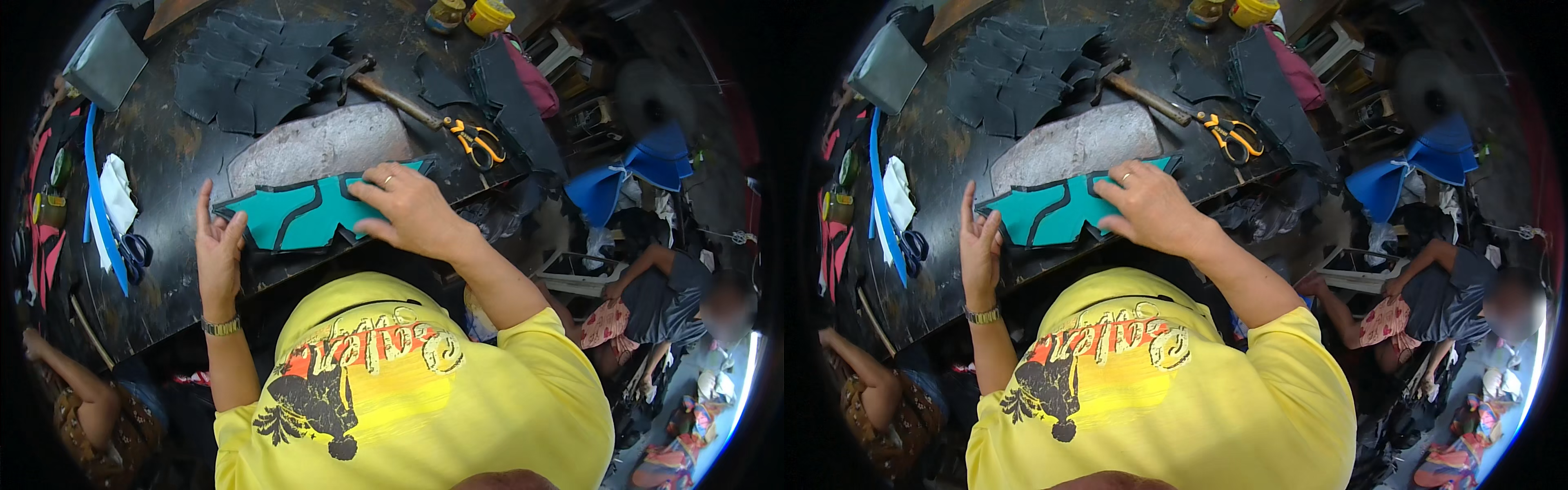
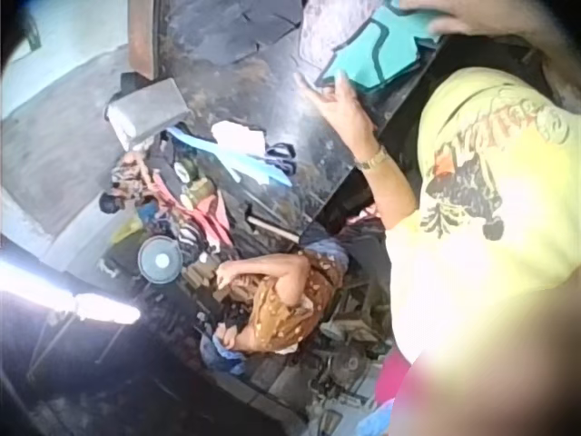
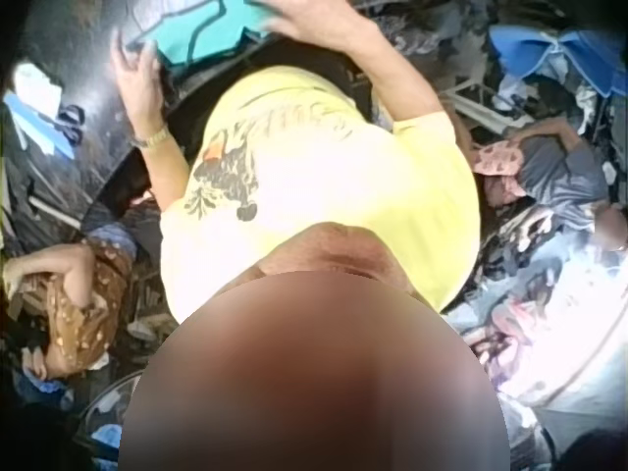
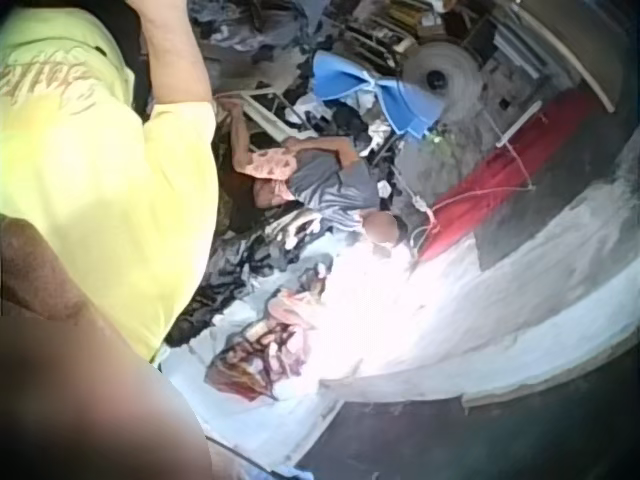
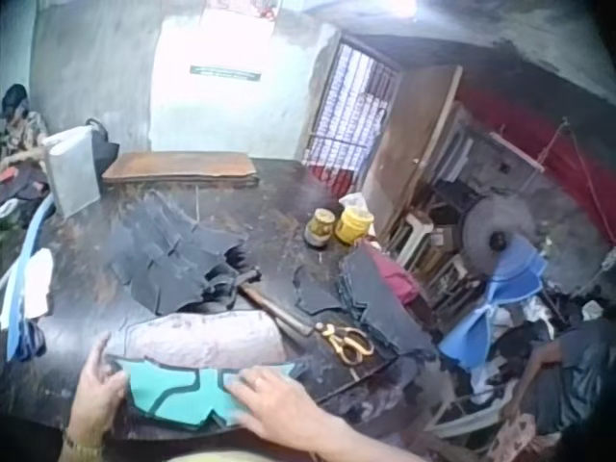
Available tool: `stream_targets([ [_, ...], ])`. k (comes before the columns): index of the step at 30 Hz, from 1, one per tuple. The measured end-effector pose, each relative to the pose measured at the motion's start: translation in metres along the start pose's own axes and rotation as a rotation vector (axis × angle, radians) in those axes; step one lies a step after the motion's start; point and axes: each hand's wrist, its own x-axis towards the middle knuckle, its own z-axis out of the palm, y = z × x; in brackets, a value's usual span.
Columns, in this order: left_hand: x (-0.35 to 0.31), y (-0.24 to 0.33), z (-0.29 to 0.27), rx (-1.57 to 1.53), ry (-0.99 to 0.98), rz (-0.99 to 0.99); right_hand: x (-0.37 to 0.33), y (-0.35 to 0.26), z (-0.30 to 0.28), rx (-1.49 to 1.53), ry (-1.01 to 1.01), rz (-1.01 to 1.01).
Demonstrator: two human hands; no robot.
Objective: The person organizes materials on a workbench. They open a small pouch, handle a pencil, and sort black rubber pieces into a neat stack. They then place the stack on a shelf and pack items into plastic bags.
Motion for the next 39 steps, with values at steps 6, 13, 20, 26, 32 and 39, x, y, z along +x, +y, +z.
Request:
stream_targets([
  [6,-0.017,0.001,0.014,-0.429,-0.125,-0.093,-0.003,-0.013,-0.008,-0.081,0.032,-0.044],
  [13,-0.031,0.005,0.026,-0.409,-0.094,-0.186,0.011,0.0,0.005,-0.096,0.197,-0.119],
  [20,-0.037,-0.01,0.022,-0.351,-0.11,-0.06,0.032,0.033,-0.025,0.64,0.716,0.374],
  [26,-0.051,-0.009,0.011,-0.379,-0.101,-0.035,0.056,0.045,-0.025,1.092,0.69,0.291],
  [32,-0.071,-0.004,-0.001,-0.25,-0.012,-0.031,0.134,0.053,0.004,0.891,0.507,0.31],
  [39,-0.084,0.016,0.014,-0.151,-0.176,0.113,0.151,0.002,0.008,0.227,0.522,-0.081],
])
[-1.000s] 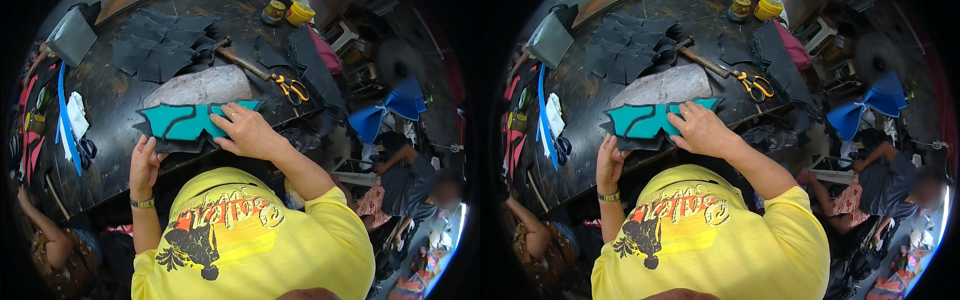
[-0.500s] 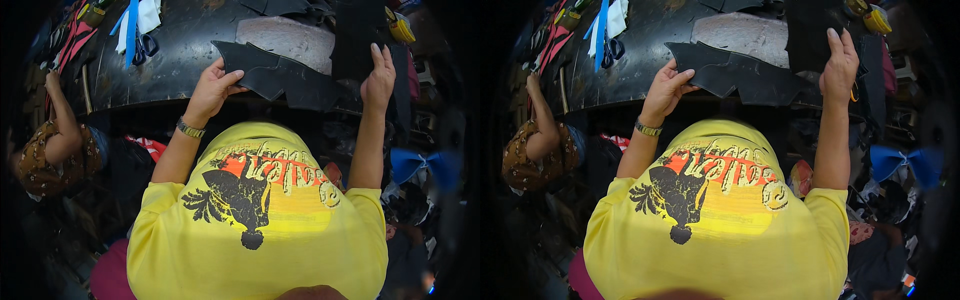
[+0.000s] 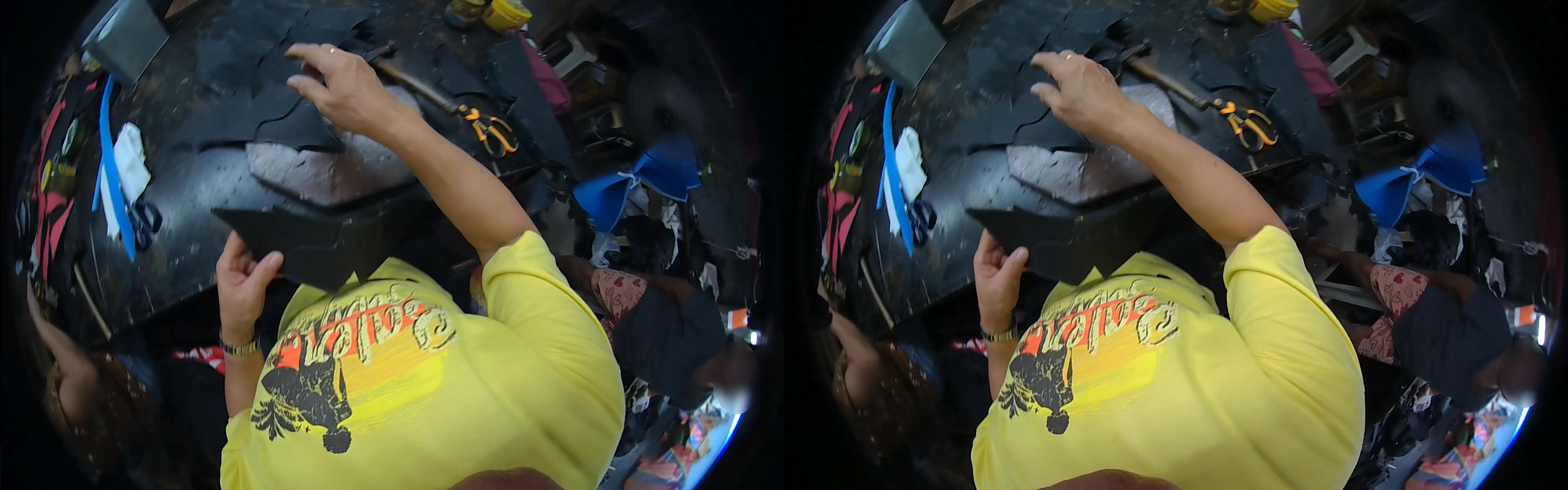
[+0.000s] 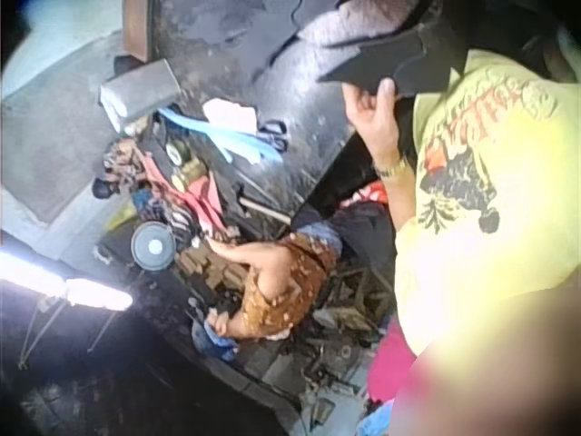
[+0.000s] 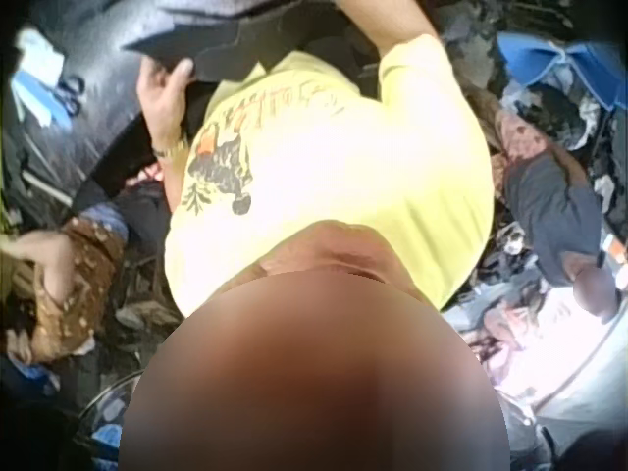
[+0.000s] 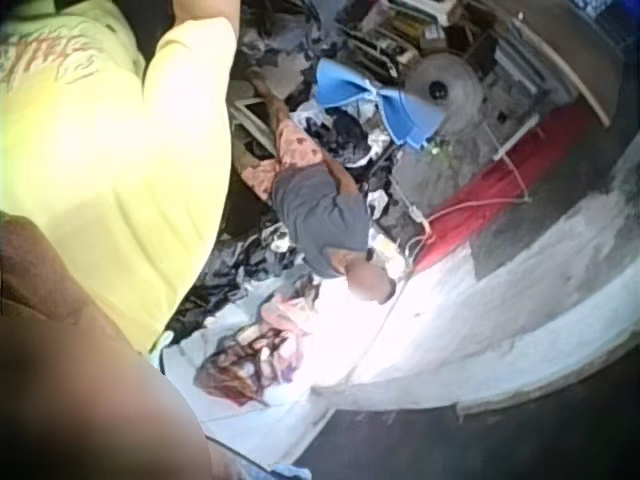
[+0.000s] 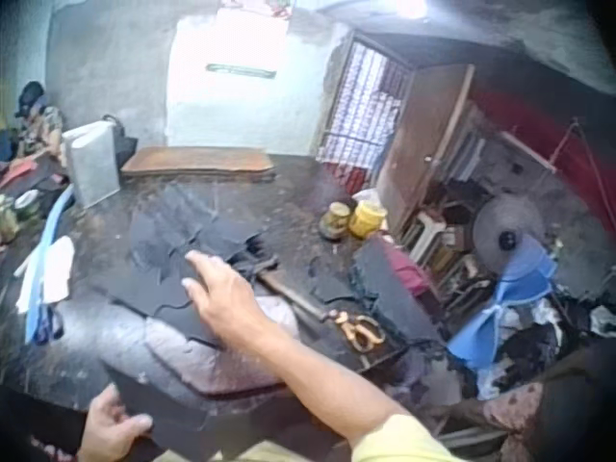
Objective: The person organizes materials on a workbench. They open a small pouch, handle a pencil, and sort black rubber pieces into a neat stack. They then place the stack on a shelf and pack items into plastic bags.
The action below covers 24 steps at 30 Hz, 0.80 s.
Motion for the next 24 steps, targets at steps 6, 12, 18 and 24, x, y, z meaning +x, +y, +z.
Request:
stream_targets([
  [6,0.035,-0.008,0.018,-0.148,0.04,0.128,-0.018,0.072,-0.145,-0.105,0.03,0.185],
  [12,0.075,-0.025,0.023,-0.167,0.293,-0.053,-0.044,0.21,-0.289,-1.041,-0.031,0.813],
  [18,0.065,-0.029,0.02,0.04,0.299,-0.027,-0.089,0.29,-0.324,-0.919,-0.105,0.925],
  [24,0.064,-0.021,0.011,0.179,0.3,-0.042,-0.069,0.277,-0.329,-0.987,0.069,0.722],
])
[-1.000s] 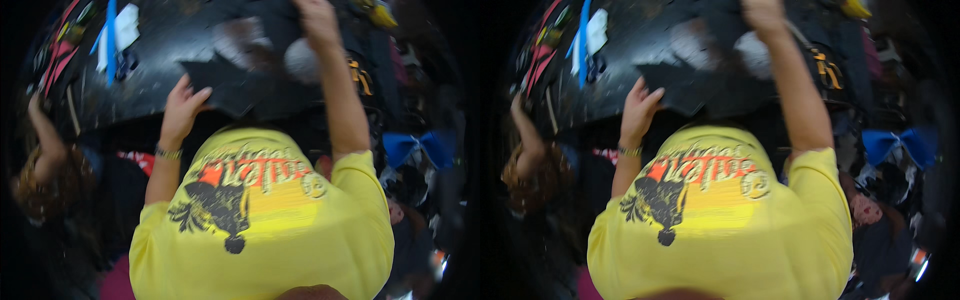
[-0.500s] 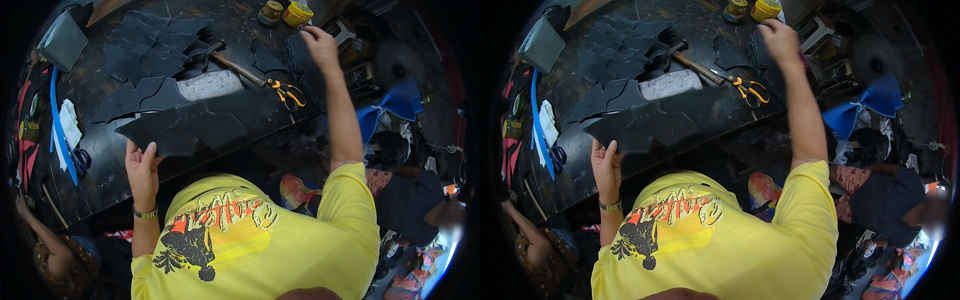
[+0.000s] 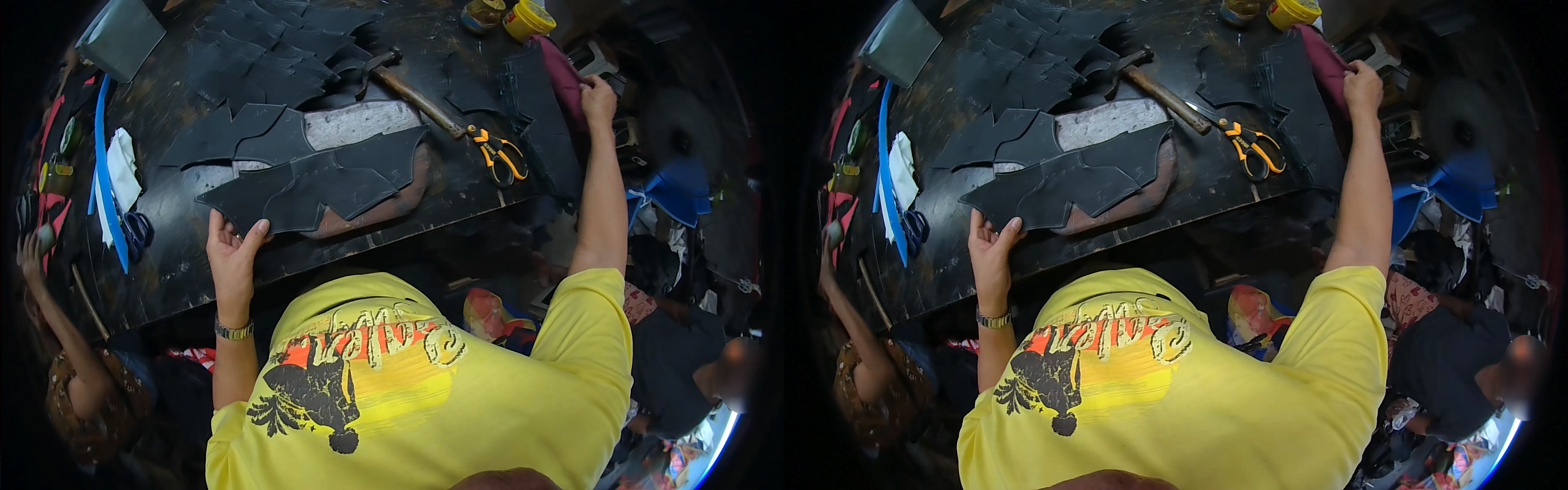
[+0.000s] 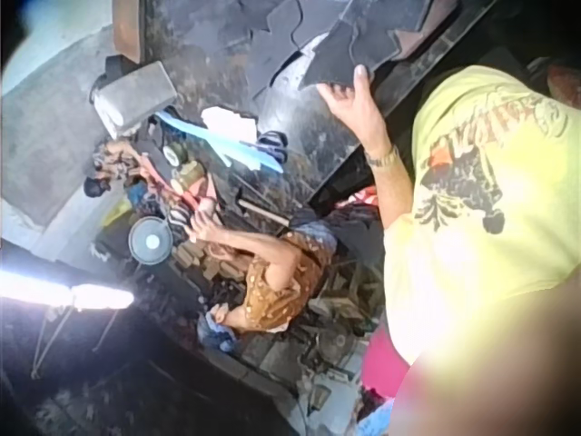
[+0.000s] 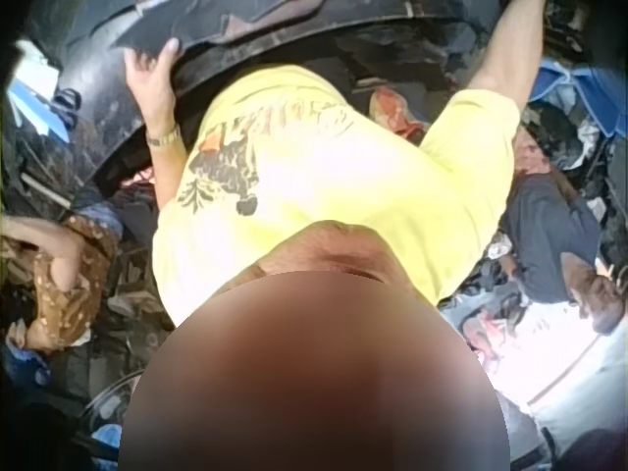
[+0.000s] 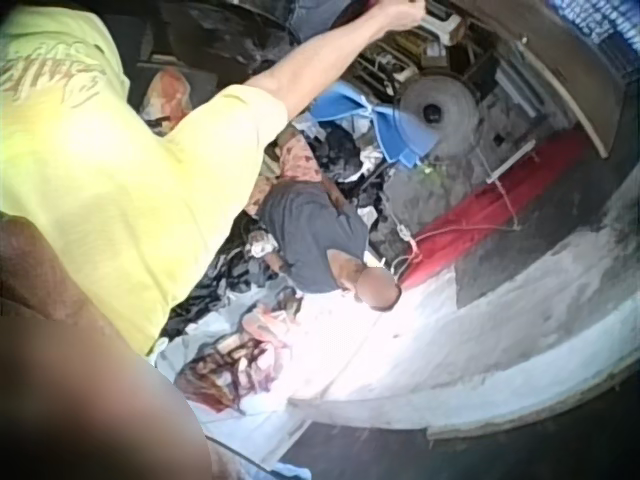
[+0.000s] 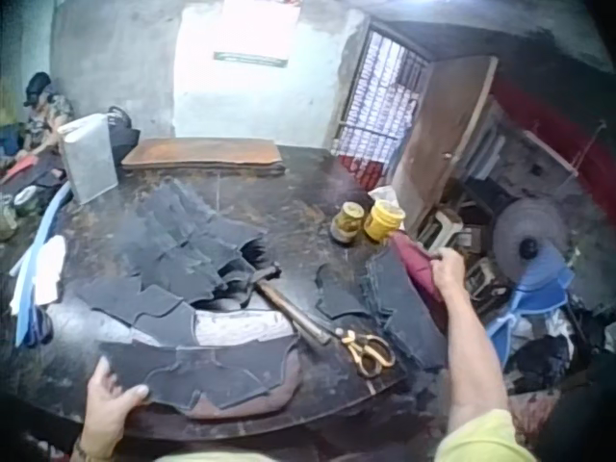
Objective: The person organizes materials on a workbench. They open a small pouch, handle a pencil, and sort black rubber pieces into a neat stack. They then place the stack on a shelf and pack items into plastic bags.
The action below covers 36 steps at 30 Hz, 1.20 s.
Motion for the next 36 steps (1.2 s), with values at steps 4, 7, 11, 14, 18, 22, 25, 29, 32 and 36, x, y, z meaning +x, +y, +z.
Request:
stream_targets([
  [4,-0.003,0.0,-0.005,-0.037,0.069,-0.004,-0.017,-0.056,-0.063,-0.031,0.257,-0.249],
  [7,-0.004,0.001,-0.007,0.176,0.165,0.191,-0.055,-0.108,-0.109,0.416,0.299,-0.309],
  [11,-0.002,0.012,-0.004,0.679,0.48,0.444,-0.133,-0.178,-0.13,0.853,0.099,-0.291],
  [14,-0.003,0.018,0.005,0.146,0.196,0.501,-0.201,-0.237,-0.123,1.003,-0.141,-0.453],
  [18,-0.01,0.011,0.015,-0.608,-0.3,0.133,-0.269,-0.295,-0.104,1.14,-0.369,-0.705],
  [22,-0.008,0.0,0.008,-0.5,-0.17,0.046,-0.29,-0.305,-0.094,1.245,-0.447,-0.759],
  [25,-0.011,-0.006,0.006,-0.617,-0.23,0.023,-0.29,-0.3,-0.094,1.257,-0.521,-0.778],
  [29,-0.012,-0.009,0.016,-0.688,-0.208,-0.046,-0.284,-0.297,-0.097,1.242,-0.518,-0.819],
  [32,-0.011,-0.005,0.019,-0.675,-0.163,-0.114,-0.28,-0.296,-0.097,1.206,-0.574,-0.801],
  [36,-0.01,0.007,0.001,-0.603,-0.073,0.076,-0.284,-0.299,-0.106,1.206,-0.634,-0.76],
])
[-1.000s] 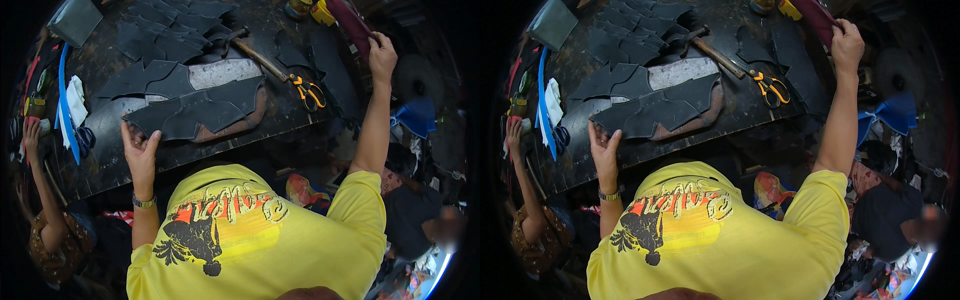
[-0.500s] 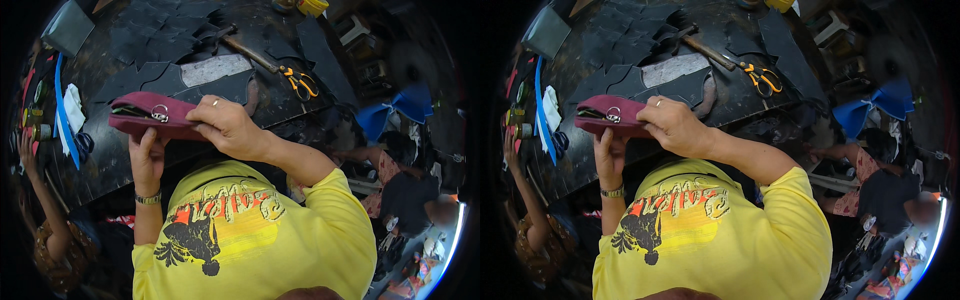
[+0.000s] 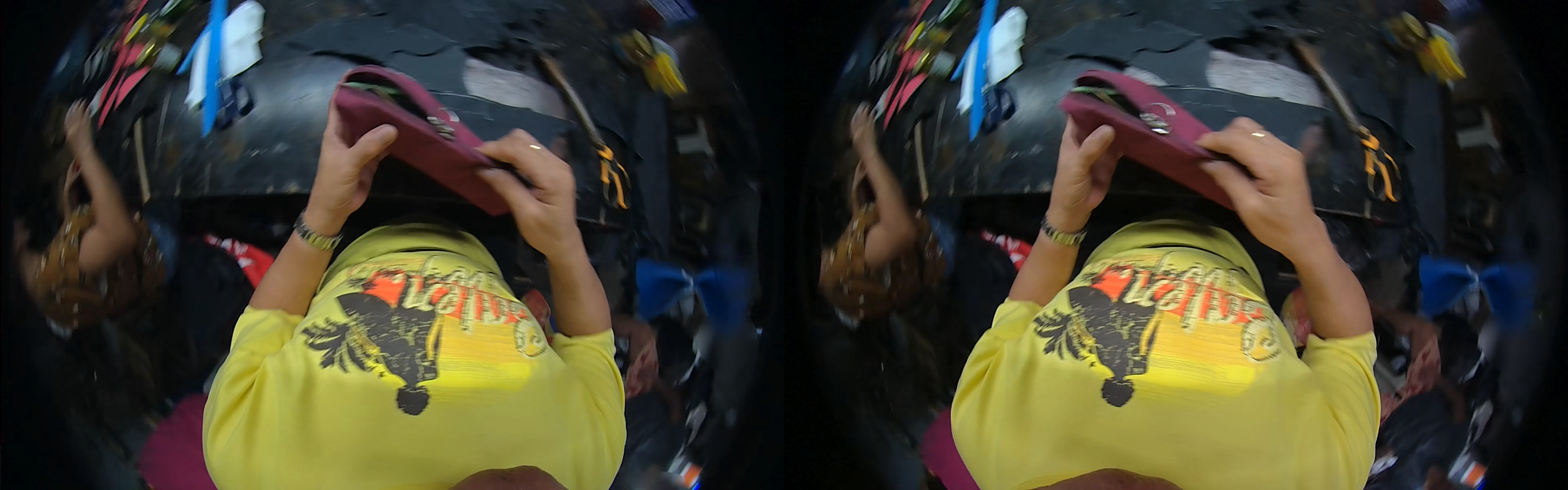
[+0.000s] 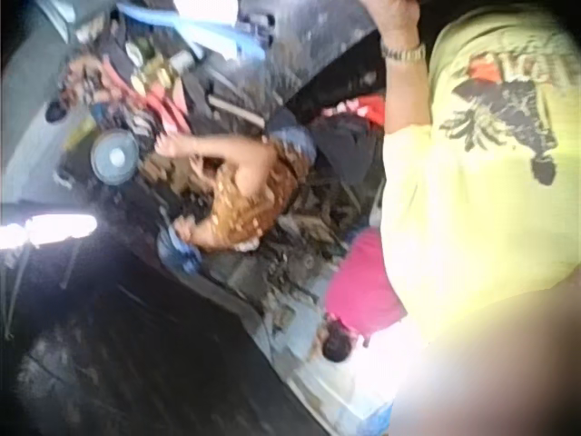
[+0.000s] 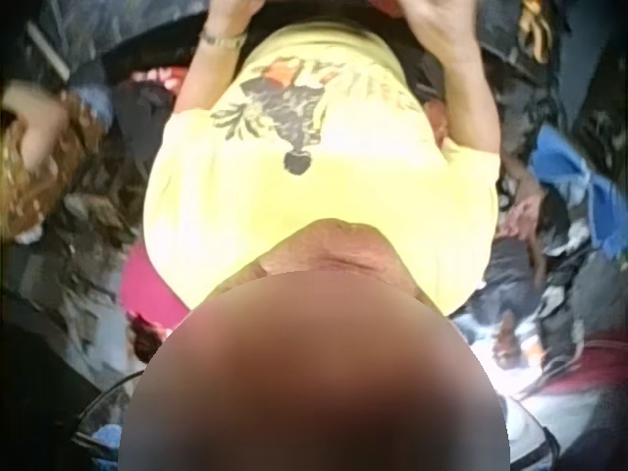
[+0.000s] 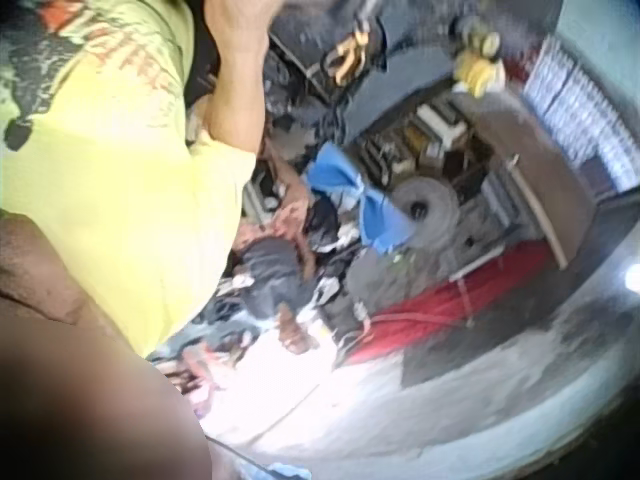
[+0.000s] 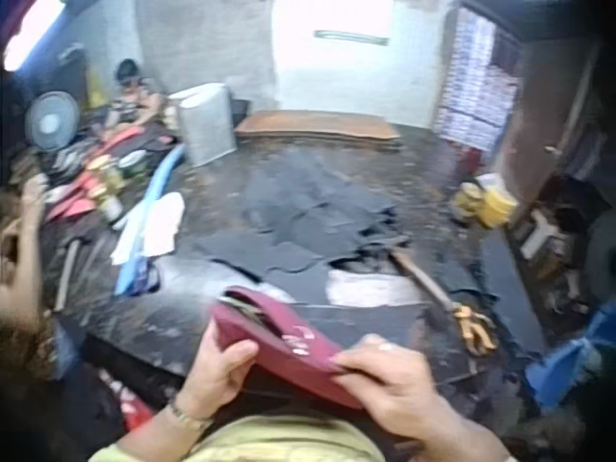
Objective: The person organizes materials on a workbench. They open a small pouch, handle a pencil, and sort black rubber pieces into a neat stack. They then place the stack on a shelf and pack items into plastic bags.
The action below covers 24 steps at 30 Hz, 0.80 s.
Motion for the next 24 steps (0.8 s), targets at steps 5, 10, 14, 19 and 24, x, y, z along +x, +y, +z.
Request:
stream_targets([
  [5,-0.024,0.038,-0.039,0.214,0.012,0.28,0.012,-0.027,0.026,-0.008,-0.137,-0.01],
  [10,-0.039,0.066,-0.091,0.105,0.131,0.381,0.039,-0.029,0.087,0.017,-0.232,-0.132],
  [14,-0.032,0.074,-0.123,0.229,0.353,0.349,0.078,-0.013,0.141,0.062,-0.239,0.079],
  [19,-0.039,0.07,-0.136,0.326,0.233,0.42,0.113,-0.016,0.168,0.18,-0.289,0.079],
  [24,-0.043,0.071,-0.137,0.36,0.258,0.431,0.129,-0.03,0.189,-0.101,-0.246,-0.163],
])
